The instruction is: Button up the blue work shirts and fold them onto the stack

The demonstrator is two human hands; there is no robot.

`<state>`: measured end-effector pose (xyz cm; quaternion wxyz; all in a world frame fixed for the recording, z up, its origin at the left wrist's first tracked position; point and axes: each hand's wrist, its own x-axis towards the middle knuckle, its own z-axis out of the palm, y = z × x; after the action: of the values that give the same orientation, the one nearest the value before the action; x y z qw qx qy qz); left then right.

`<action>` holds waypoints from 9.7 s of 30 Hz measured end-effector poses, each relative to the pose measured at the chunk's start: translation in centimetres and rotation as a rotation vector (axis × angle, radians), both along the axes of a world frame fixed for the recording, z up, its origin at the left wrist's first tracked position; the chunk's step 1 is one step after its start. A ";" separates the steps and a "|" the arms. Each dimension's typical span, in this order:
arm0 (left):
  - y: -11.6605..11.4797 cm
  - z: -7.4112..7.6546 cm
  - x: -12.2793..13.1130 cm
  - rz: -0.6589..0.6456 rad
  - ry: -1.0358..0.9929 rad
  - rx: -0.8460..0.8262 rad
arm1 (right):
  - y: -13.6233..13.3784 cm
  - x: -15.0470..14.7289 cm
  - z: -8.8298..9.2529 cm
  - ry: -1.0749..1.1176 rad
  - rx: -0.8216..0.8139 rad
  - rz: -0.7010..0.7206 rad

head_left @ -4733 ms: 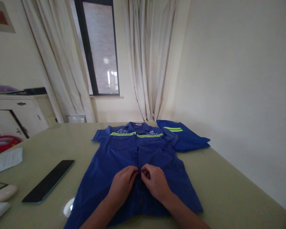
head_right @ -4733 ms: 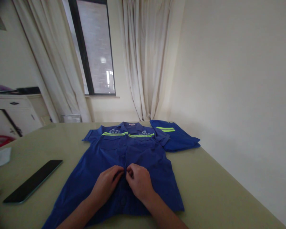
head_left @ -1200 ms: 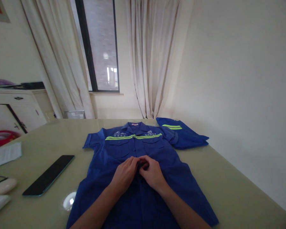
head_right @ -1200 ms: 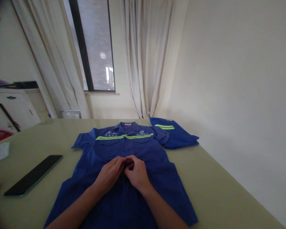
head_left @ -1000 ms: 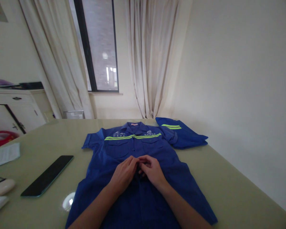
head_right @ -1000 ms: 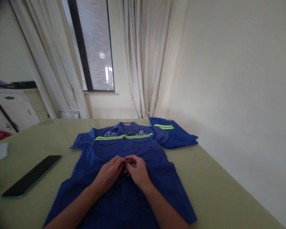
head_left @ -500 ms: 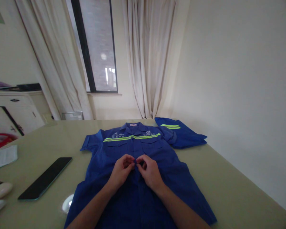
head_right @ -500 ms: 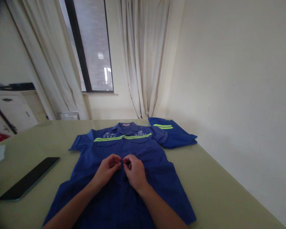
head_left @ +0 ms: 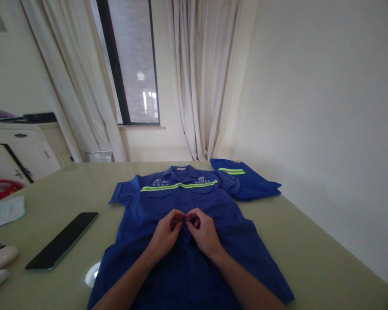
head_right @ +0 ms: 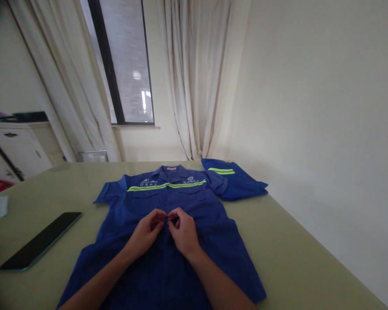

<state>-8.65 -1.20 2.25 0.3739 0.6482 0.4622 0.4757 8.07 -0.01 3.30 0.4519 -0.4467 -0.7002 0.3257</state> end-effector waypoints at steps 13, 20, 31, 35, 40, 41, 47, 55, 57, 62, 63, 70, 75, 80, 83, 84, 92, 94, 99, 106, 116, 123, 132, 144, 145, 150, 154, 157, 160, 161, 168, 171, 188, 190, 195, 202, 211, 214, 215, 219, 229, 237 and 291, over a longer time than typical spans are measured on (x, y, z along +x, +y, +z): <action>0.1 0.2 0.3 0.086 -0.019 -0.029 | -0.3 0.0 -0.2 -0.165 0.033 -0.014; 0.8 -0.5 0.0 0.110 -0.173 -0.105 | -0.2 0.1 -0.1 -0.206 0.043 -0.052; 0.9 0.0 -0.1 0.091 -0.134 -0.097 | 0.2 0.2 0.3 -0.046 -0.005 -0.034; 0.9 0.8 -0.4 0.010 0.014 -0.082 | 1.0 0.4 -0.1 0.094 -0.152 -0.042; 0.2 1.0 0.2 0.014 0.267 0.066 | 1.8 0.8 -0.4 0.250 -0.398 0.076; 0.0 0.9 0.4 0.032 0.333 0.118 | 2.0 0.9 -0.5 0.244 -0.415 0.106; 0.0 0.8 0.3 0.083 0.508 0.207 | 2.0 1.3 -0.7 0.062 -0.170 0.055; 0.4 -0.1 -0.9 0.329 0.649 0.227 | -0.2 0.8 -0.5 -0.374 0.125 -0.015; -0.2 -0.8 -1.4 0.343 0.764 0.244 | -1.5 0.7 -0.3 -0.525 0.149 -0.041; -2.6 -2.5 -2.6 0.202 1.044 0.332 | -3.5 0.4 2.1 -0.827 0.168 -0.094; -3.3 -2.7 -2.7 0.169 1.067 0.356 | -3.3 0.1 2.7 -0.856 0.137 -0.129; -6.5 -0.4 -2.1 0.094 1.087 0.258 | 0.0 -2.2 2.4 -0.848 0.021 -0.252; -3.1 2.7 -0.6 0.230 1.066 0.080 | 1.3 -1.4 0.1 -0.531 -0.021 -0.265; 1.5 2.0 0.8 0.294 0.961 0.030 | 1.7 0.1 -0.4 -0.192 -0.080 -0.156; 2.4 0.8 0.7 0.257 0.861 0.015 | 1.7 0.1 -0.6 -0.157 -0.107 -0.165; 2.6 0.6 0.5 0.249 0.834 0.010 | 1.8 0.0 -0.7 -0.150 -0.106 -0.174; 2.7 0.0 -0.3 0.220 0.653 -0.020 | 3.2 -0.3 -1.1 0.190 -0.163 -0.092; 2.4 0.1 -0.1 0.212 0.629 -0.007 | 3.0 -0.1 -1.1 0.185 -0.186 -0.077; 1.4 0.3 0.4 0.200 0.508 0.135 | 2.1 0.1 -0.8 -0.070 -0.166 -0.134; 1.0 0.4 1.0 0.184 0.470 0.198 | 1.7 -0.6 -1.2 -0.076 -0.024 -0.205; 0.7 1.1 1.7 0.199 0.563 0.174 | 2.0 -0.2 -0.3 -0.029 -0.054 -0.087; 1.0 0.9 1.7 0.258 0.517 0.094 | 2.2 -0.2 -0.3 0.056 -0.181 -0.010; 1.3 0.6 1.7 0.259 0.420 0.064 | 2.1 -0.5 -0.7 -0.108 -0.004 -0.077; 2.6 1.0 0.4 0.098 0.392 0.015 | 2.7 -0.2 -1.4 -0.224 -0.060 -0.183; 2.5 1.1 0.5 0.091 0.406 0.025 | 2.9 -0.2 -1.5 -0.193 -0.102 -0.189; 1.2 1.7 1.4 0.100 0.756 0.206 | 4.2 0.6 -1.9 -0.004 -0.345 -0.096; 0.7 1.5 1.9 0.127 1.003 0.312 | 4.5 1.2 -1.9 0.021 -0.405 -0.028; 0.9 1.3 1.9 0.125 1.022 0.320 | 4.4 1.4 -1.7 0.044 -0.406 -0.011; 1.2 1.2 2.0 0.141 1.023 0.322 | 4.3 1.4 -1.5 0.056 -0.385 -0.003; 1.2 1.2 2.1 0.152 1.023 0.321 | 4.2 1.3 -1.5 0.052 -0.372 -0.007; 1.3 0.9 2.2 0.227 1.023 0.295 | 3.3 0.4 -1.0 -0.073 -0.178 -0.133; 1.4 0.9 1.8 0.287 1.017 0.271 | 2.4 0.1 -0.9 -0.192 -0.008 -0.148; -7.5 -1.6 1.9 0.200 1.237 0.135 | 2.9 -2.6 1.7 -0.743 0.019 -0.347; -7.7 -0.6 1.6 0.174 1.217 0.129 | 3.2 -2.6 0.5 -0.702 0.035 -0.363; -3.5 2.8 1.5 0.222 1.149 0.102 | 4.0 -1.1 -0.7 -0.380 -0.031 -0.284; 3.2 1.7 2.6 0.278 1.023 0.040 | 4.6 -0.5 -1.0 -0.171 -0.061 -0.229; 4.1 0.1 1.1 0.282 0.658 0.025 | 4.4 -0.9 -1.0 -0.114 -0.108 -0.151; 4.2 0.2 0.8 0.253 0.592 0.027 | 4.4 -0.7 -1.1 -0.080 -0.099 -0.114; 4.1 0.2 0.8 0.237 0.579 0.036 | 4.4 -0.7 -1.1 -0.077 -0.093 -0.110; 3.8 0.3 0.7 0.208 0.501 0.094 | 4.2 -0.6 -1.2 -0.104 -0.095 -0.096; 3.9 -0.4 0.8 0.223 0.395 0.161 | 4.2 -0.5 -1.5 -0.079 0.034 -0.110; 4.0 -0.3 0.7 0.198 0.300 0.167 | 4.3 -0.6 -1.1 0.067 -0.222 0.016; -2.0 0.3 -17.3 0.845 0.870 -0.155 | 5.0 -1.6 -1.3 -0.787 -0.012 -0.146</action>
<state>-25.98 -3.16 2.51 -0.0242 0.5143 0.8231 0.2395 6.46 5.03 2.01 0.1682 -0.5886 -0.7843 0.1010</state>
